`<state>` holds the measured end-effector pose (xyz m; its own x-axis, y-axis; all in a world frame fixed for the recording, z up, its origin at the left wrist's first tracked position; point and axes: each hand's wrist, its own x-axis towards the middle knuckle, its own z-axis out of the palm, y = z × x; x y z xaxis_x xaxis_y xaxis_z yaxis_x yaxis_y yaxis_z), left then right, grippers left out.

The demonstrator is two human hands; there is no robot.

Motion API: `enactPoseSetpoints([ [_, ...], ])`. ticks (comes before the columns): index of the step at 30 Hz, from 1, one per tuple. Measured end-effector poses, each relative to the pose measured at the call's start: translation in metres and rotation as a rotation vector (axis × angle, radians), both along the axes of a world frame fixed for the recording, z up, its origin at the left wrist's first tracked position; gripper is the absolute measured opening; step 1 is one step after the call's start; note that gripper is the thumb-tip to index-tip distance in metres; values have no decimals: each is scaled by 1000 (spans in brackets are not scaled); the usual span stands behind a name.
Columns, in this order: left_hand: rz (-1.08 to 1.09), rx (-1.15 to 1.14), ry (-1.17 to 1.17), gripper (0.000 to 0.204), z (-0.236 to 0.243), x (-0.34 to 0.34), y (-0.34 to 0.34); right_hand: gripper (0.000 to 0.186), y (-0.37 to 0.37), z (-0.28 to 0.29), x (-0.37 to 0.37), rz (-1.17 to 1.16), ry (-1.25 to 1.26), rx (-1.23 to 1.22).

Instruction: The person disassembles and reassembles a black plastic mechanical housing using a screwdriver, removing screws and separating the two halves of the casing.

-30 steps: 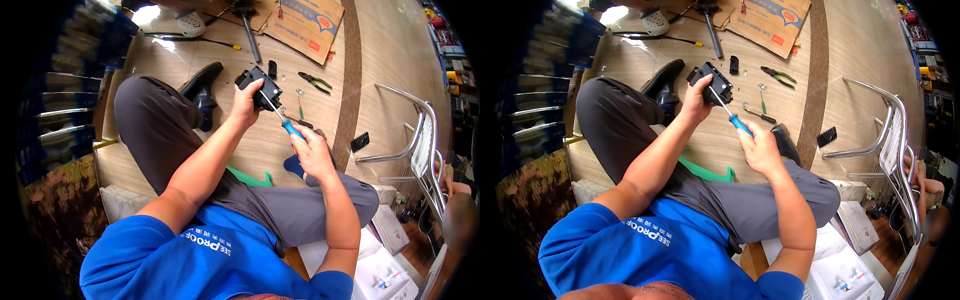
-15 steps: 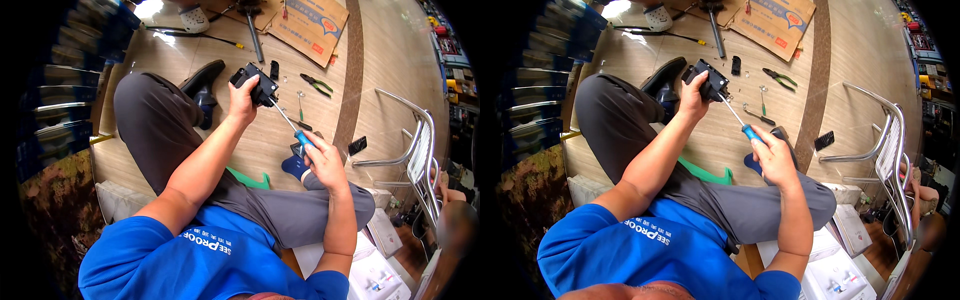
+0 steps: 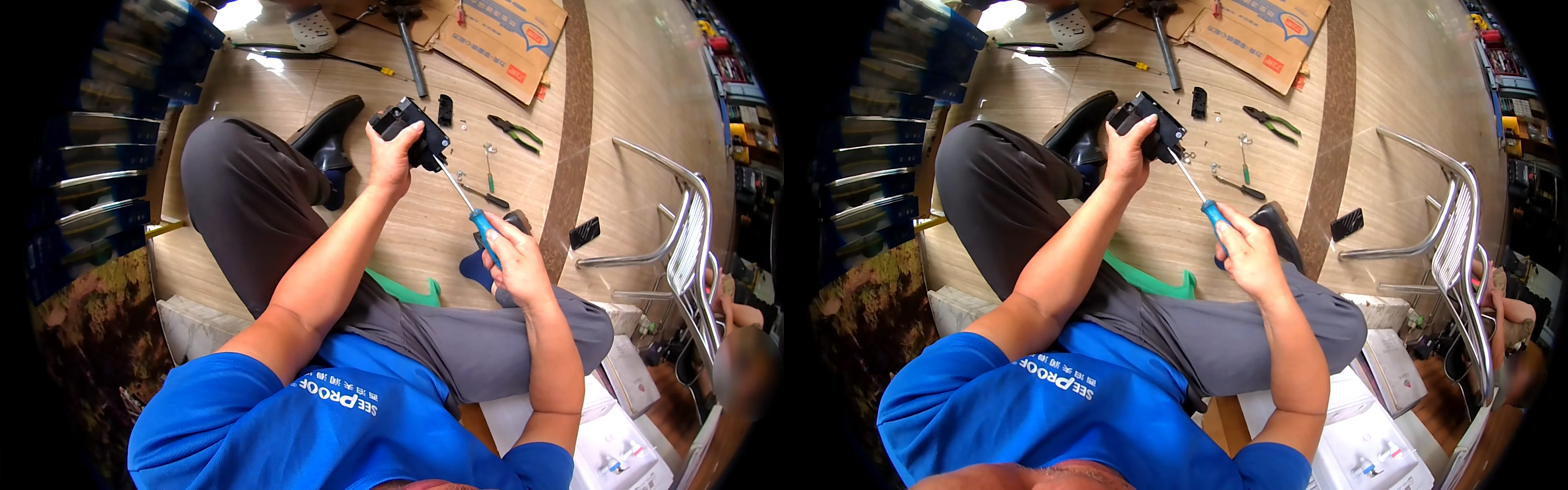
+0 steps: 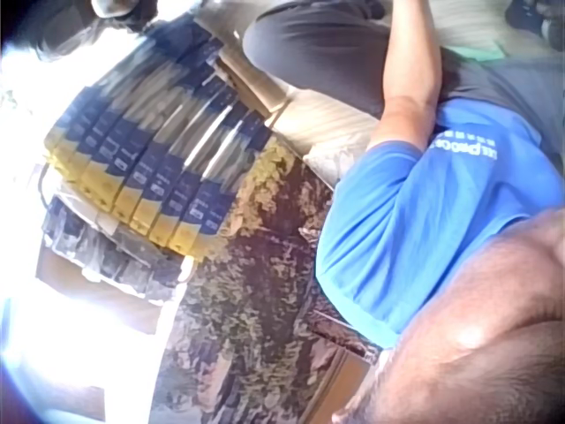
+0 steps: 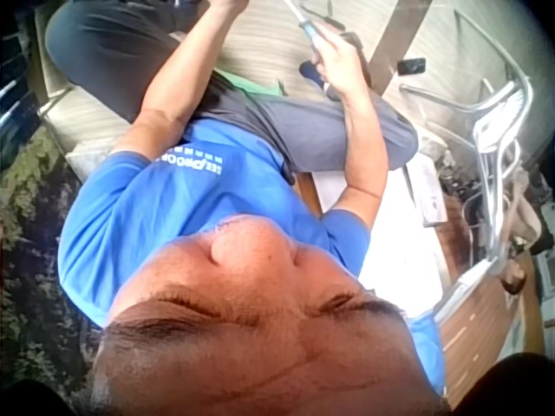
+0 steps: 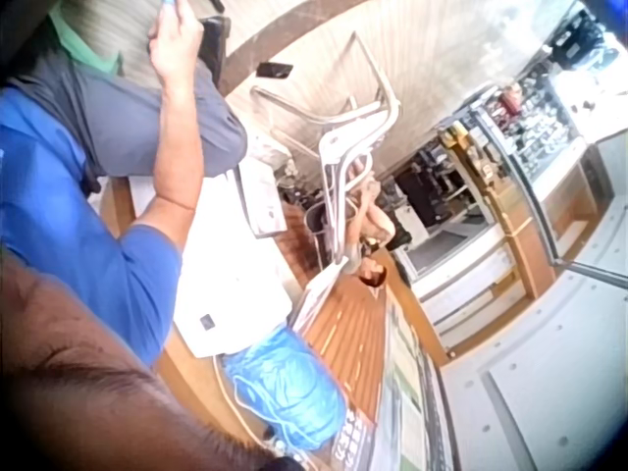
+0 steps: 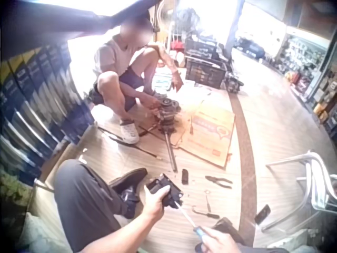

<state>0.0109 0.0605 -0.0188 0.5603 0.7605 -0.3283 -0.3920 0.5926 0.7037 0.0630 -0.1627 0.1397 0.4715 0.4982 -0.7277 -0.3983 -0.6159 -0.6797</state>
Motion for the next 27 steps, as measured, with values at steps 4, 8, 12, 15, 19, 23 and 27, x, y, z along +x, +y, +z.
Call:
enactPoseSetpoints([
  [4,-7,0,17,59,-4,-1,2,46,1,-9,-2,26,-13,11],
  [8,-35,-50,1,57,-8,-2,4,46,2,-12,-4,15,-13,30],
  [12,-63,-64,-7,56,-12,-2,8,46,5,-11,-5,37,-35,30],
  [15,-73,-65,7,56,-9,-4,8,45,7,-10,-4,51,-43,18],
  [19,25,2,44,20,-5,1,4,45,8,-14,-2,88,-76,14],
  [23,-17,-26,2,48,-1,0,5,44,1,-35,-2,198,-289,52],
  [27,-35,-32,11,64,-5,0,7,41,9,-28,-7,219,-387,104],
])
